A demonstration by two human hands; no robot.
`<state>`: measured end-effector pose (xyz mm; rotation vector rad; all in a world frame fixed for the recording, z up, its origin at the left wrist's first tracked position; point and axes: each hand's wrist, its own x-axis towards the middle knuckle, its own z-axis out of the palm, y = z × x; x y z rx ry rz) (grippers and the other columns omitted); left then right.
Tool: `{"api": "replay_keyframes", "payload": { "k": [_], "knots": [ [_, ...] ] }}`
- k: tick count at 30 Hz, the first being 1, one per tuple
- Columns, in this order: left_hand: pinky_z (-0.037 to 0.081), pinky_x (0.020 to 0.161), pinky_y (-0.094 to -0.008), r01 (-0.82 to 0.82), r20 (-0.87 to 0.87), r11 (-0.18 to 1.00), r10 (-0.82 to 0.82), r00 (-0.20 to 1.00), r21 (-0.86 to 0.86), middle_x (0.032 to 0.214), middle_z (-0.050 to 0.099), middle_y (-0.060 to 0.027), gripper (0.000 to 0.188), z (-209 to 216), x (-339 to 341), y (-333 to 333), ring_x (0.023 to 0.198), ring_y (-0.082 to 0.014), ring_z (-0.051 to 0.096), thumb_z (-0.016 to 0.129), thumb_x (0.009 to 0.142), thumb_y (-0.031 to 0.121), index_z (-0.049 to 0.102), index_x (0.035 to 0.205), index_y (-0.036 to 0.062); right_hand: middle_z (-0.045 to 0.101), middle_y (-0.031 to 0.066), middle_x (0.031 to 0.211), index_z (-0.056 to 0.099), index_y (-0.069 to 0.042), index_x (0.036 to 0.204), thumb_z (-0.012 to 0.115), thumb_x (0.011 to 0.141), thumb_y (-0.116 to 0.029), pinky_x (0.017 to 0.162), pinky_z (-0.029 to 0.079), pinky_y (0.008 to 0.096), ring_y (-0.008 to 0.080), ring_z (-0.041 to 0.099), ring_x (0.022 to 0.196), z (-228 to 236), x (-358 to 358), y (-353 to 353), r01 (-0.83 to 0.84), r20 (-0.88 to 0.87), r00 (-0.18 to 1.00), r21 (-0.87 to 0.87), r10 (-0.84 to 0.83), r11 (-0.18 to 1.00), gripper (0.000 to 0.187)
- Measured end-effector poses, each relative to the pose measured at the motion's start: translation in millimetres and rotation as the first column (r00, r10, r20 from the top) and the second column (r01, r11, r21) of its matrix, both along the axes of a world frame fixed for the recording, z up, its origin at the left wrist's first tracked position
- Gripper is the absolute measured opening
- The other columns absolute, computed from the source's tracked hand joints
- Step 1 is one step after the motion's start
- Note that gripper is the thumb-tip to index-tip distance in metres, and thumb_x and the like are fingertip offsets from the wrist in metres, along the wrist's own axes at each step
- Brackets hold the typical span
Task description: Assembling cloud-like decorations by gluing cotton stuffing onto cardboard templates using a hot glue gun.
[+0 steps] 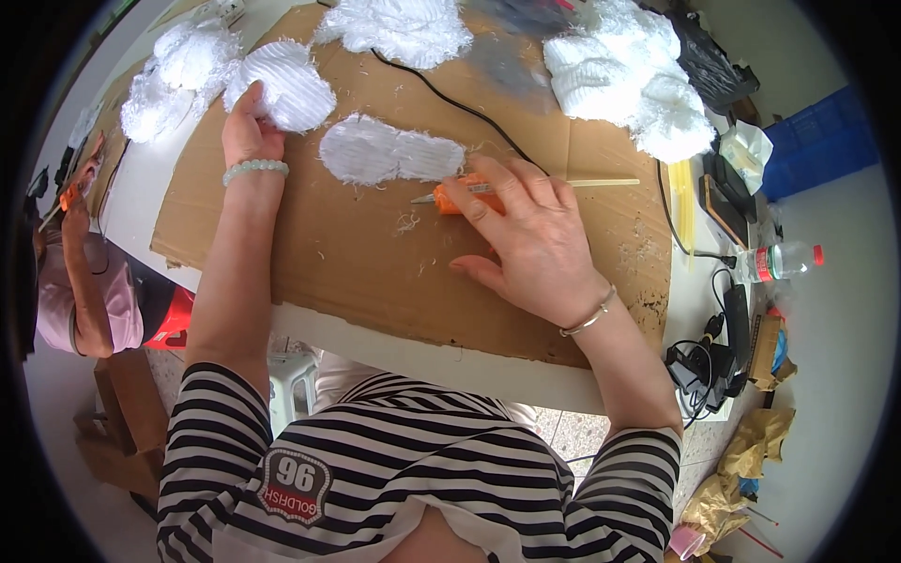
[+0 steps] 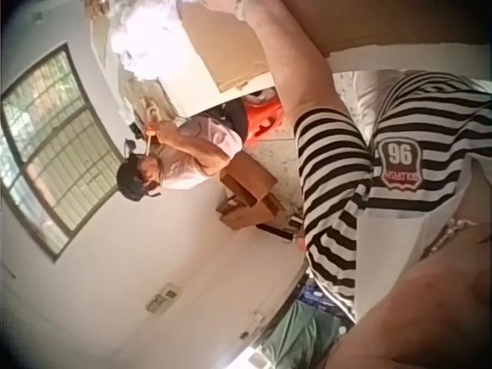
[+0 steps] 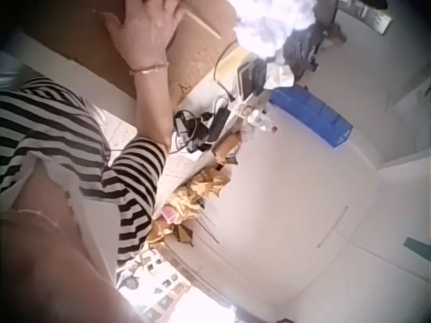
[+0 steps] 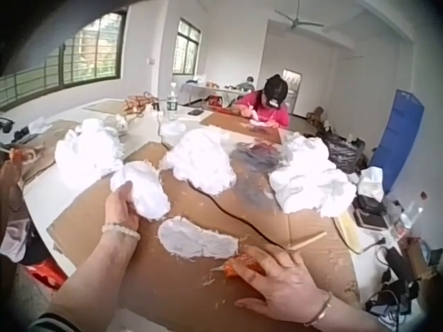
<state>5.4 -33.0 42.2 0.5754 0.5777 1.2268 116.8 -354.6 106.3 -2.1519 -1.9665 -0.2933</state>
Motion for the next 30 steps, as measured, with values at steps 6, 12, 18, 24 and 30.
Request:
{"api": "replay_keyframes", "payload": {
  "k": [6, 12, 18, 24, 30],
  "knots": [
    [0.05, 0.076, -0.0334, -0.013, -0.026, 0.999, 0.012, 1.0, -0.032, 0.1, 0.059, -0.0128, 0.031, 0.1, -1.8, -1.3, 0.089, -0.0226, 0.059, 0.063, 0.079, 0.004, 0.051, 0.105, -0.0063, 0.041, 0.0061, 0.133, 0.053, -0.019, 0.125, 0.074, 0.065, -0.036, 0.095, 0.032, 0.042, 0.0288, 0.04, 0.119, -15.5, -1.5, 5.1, 0.025, 0.059, 0.998, -0.022, -0.024, 0.999, 0.066],
    [0.05, 0.076, -0.0321, 0.008, -0.031, 1.0, -0.009, 0.999, -0.024, 0.1, 0.06, -0.012, 0.031, 2.0, -0.4, -3.5, 0.088, -0.0216, 0.059, 0.063, 0.078, 0.004, 0.052, 0.105, -0.0058, 0.042, 0.0061, 0.133, 0.052, -0.02, 0.126, 0.073, 0.066, -0.036, 0.095, 0.032, 0.0415, 0.029, 0.04, 0.118, -18.6, -1.0, 5.0, 0.035, 0.054, 0.998, -0.015, -0.034, 0.999, 0.065],
    [0.049, 0.076, -0.0323, 0.005, -0.021, 1.0, -0.005, 1.0, -0.005, 0.099, 0.06, -0.0122, 0.03, 0.7, -2.0, -2.0, 0.088, -0.0223, 0.059, 0.063, 0.078, 0.003, 0.053, 0.105, -0.0056, 0.042, 0.006, 0.132, 0.051, -0.019, 0.126, 0.073, 0.066, -0.036, 0.096, 0.032, 0.0419, 0.0293, 0.04, 0.118, -19.5, -4.6, 5.8, 0.04, 0.033, 0.999, -0.014, -0.04, 0.999, 0.066],
    [0.05, 0.075, -0.0329, 0.009, -0.01, 1.0, -0.009, 1.0, -0.003, 0.099, 0.06, -0.0122, 0.029, 1.6, -0.8, -2.5, 0.088, -0.0216, 0.06, 0.062, 0.079, 0.003, 0.053, 0.105, -0.0059, 0.044, 0.0062, 0.131, 0.054, -0.018, 0.123, 0.074, 0.064, -0.035, 0.095, 0.033, 0.0425, 0.0293, 0.041, 0.118, -16.9, -5.3, 4.6, 0.017, 0.046, 0.999, 0.011, -0.017, 1.0, 0.064],
    [0.051, 0.072, -0.0345, 0.01, -0.01, 0.998, -0.009, 1.0, 0.054, 0.094, 0.061, -0.0119, 0.028, -5.0, -0.2, 4.6, 0.083, -0.0221, 0.06, 0.061, 0.08, 0.005, 0.052, 0.104, -0.0067, 0.055, 0.0089, 0.118, 0.062, -0.009, 0.109, 0.075, 0.062, -0.024, 0.09, 0.038, 0.0412, 0.0284, 0.05, 0.108, -3.3, -1.4, 1.8, -0.193, -0.089, 0.973, 0.184, 0.212, 0.964, 0.051]
  ]
}}
